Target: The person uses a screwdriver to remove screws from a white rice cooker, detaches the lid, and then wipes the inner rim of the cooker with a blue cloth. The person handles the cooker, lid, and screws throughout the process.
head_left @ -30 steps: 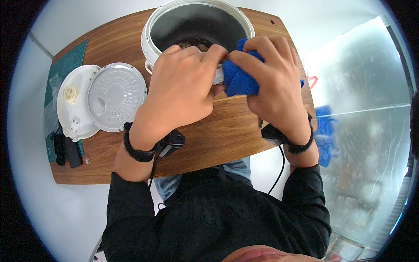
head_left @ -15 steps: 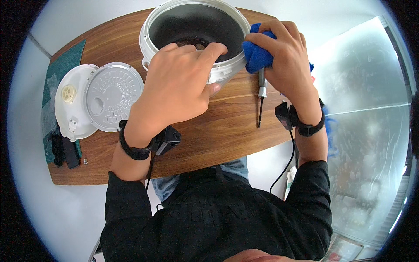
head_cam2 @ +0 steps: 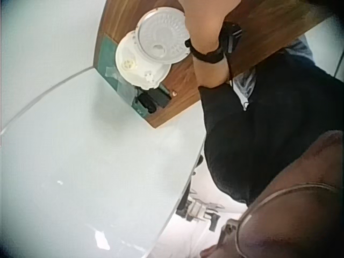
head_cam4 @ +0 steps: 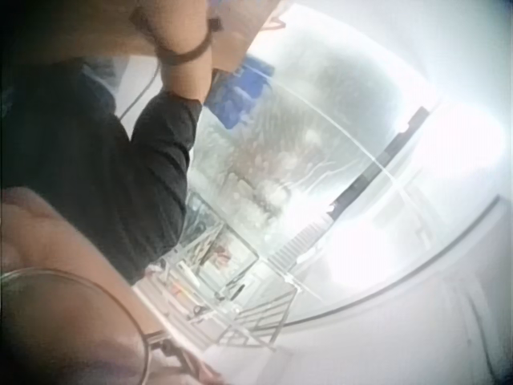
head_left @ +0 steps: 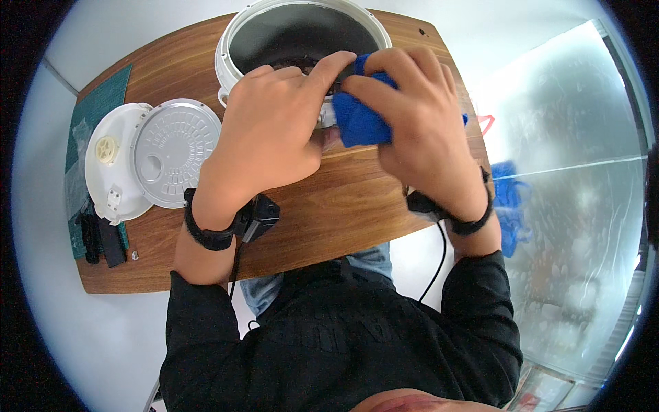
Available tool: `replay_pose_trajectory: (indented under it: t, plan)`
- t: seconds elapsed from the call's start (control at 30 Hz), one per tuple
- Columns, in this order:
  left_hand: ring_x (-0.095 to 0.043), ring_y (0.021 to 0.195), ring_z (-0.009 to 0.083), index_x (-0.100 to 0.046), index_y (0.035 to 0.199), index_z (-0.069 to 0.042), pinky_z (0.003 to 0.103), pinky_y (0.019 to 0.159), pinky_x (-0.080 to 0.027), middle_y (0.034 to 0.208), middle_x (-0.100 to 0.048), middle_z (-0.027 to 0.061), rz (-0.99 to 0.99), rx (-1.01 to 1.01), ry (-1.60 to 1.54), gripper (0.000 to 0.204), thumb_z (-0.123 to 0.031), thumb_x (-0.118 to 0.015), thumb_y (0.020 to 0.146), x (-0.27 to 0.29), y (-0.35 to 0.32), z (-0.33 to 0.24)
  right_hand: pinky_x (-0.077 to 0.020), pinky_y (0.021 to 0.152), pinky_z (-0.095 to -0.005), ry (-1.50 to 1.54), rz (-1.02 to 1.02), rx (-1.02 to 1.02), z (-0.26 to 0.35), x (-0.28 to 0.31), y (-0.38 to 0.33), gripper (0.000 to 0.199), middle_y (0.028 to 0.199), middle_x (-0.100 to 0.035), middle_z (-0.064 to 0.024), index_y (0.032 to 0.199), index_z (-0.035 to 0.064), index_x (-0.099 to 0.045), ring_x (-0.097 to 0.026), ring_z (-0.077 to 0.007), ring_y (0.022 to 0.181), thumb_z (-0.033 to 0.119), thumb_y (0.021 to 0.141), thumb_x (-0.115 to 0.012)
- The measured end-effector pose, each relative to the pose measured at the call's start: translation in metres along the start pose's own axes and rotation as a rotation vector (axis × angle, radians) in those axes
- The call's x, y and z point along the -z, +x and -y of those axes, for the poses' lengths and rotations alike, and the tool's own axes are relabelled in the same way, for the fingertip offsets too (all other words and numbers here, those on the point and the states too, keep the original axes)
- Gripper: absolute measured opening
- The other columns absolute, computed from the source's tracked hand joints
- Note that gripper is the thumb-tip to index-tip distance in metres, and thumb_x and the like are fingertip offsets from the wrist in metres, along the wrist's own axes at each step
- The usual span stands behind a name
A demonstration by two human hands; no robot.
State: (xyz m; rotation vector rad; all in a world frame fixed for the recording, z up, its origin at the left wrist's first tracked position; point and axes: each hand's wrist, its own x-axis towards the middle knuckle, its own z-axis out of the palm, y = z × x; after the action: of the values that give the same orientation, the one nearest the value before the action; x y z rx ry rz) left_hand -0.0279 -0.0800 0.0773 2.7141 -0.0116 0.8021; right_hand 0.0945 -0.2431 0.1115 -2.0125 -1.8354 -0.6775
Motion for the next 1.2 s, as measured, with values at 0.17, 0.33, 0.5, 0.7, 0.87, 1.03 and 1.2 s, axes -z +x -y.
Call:
replay_pose_trajectory:
  t: [0.17,0.33,0.5,0.7,0.87,1.03,1.2]
  plan:
    - [-0.069,0.095,0.0351,-0.051,0.144,-0.016,0.044,0.085,-0.048,0.099,-0.072,0.0149,0.107,0.074,-0.034,0.076,-0.018,-0.084,0.075,0.003,0.0,-0.001,-0.0446,0.102,-0.0474,-0.221,0.039,-0.105,-0.054,-0.002,-0.007,0.054,0.126,-0.064,-0.0042,0.115,0.0222,-0.076,-0.055,-0.032,0.121,0.001,0.066,-0.083]
    - [-0.07,0.092,0.0355,-0.049,0.147,-0.016,0.045,0.083,-0.048,0.095,-0.072,0.0133,0.049,0.072,-0.043,0.082,-0.016,-0.085,0.073,-0.003,-0.001,0.001,-0.0449,0.101,-0.0466,-0.204,0.039,-0.055,-0.047,-0.003,-0.004,0.054,0.123,-0.064,-0.0031,0.113,0.0221,-0.076,-0.055,-0.0312,0.12,0.0,0.064,-0.081]
    - [-0.07,0.09,0.037,-0.045,0.151,-0.017,0.046,0.081,-0.049,0.093,-0.072,0.0138,0.02,0.055,-0.061,0.094,-0.008,-0.084,0.065,-0.003,-0.001,0.001,-0.0427,0.088,-0.0444,-0.064,-0.042,-0.036,-0.003,-0.004,-0.01,0.037,0.111,-0.061,-0.0041,0.11,0.0191,-0.072,-0.056,-0.03,0.107,0.008,0.075,-0.069]
    - [-0.07,0.092,0.0376,-0.046,0.151,-0.018,0.047,0.08,-0.049,0.094,-0.073,0.0142,-0.004,0.056,-0.036,0.096,0.0,-0.076,0.061,-0.007,-0.002,0.008,-0.0441,0.096,-0.0493,-0.046,-0.092,-0.17,0.029,-0.022,-0.027,0.064,0.126,-0.056,-0.009,0.124,0.018,-0.071,-0.049,-0.0366,0.118,-0.001,0.063,-0.079]
    - [-0.069,0.093,0.0366,-0.049,0.148,-0.02,0.048,0.082,-0.049,0.094,-0.072,0.0133,-0.014,0.068,-0.034,0.088,0.0,-0.074,0.066,-0.01,-0.003,0.004,-0.0443,0.1,-0.0512,-0.03,-0.192,-0.167,0.04,-0.042,-0.05,0.068,0.128,-0.056,-0.0104,0.124,0.0165,-0.072,-0.049,-0.0372,0.119,-0.005,0.061,-0.08]
    - [-0.067,0.09,0.0346,-0.061,0.13,-0.018,0.045,0.081,-0.047,0.09,-0.071,0.0113,-0.059,-0.008,-0.056,0.066,-0.003,-0.077,0.068,-0.008,-0.003,0.005,-0.0461,0.098,-0.0494,-0.002,-0.174,-0.153,0.035,-0.039,-0.051,0.069,0.128,-0.056,-0.0098,0.122,0.0183,-0.074,-0.05,-0.0359,0.118,-0.006,0.058,-0.08]
    - [-0.065,0.083,0.0329,-0.066,0.109,-0.015,0.044,0.076,-0.045,0.084,-0.067,0.0092,-0.101,-0.056,-0.069,0.043,-0.009,-0.082,0.069,-0.011,-0.001,0.003,-0.043,0.097,-0.0474,0.012,-0.241,-0.197,0.019,-0.041,-0.052,0.052,0.121,-0.06,-0.0082,0.119,0.0162,-0.073,-0.054,-0.0342,0.112,0.01,0.068,-0.078]
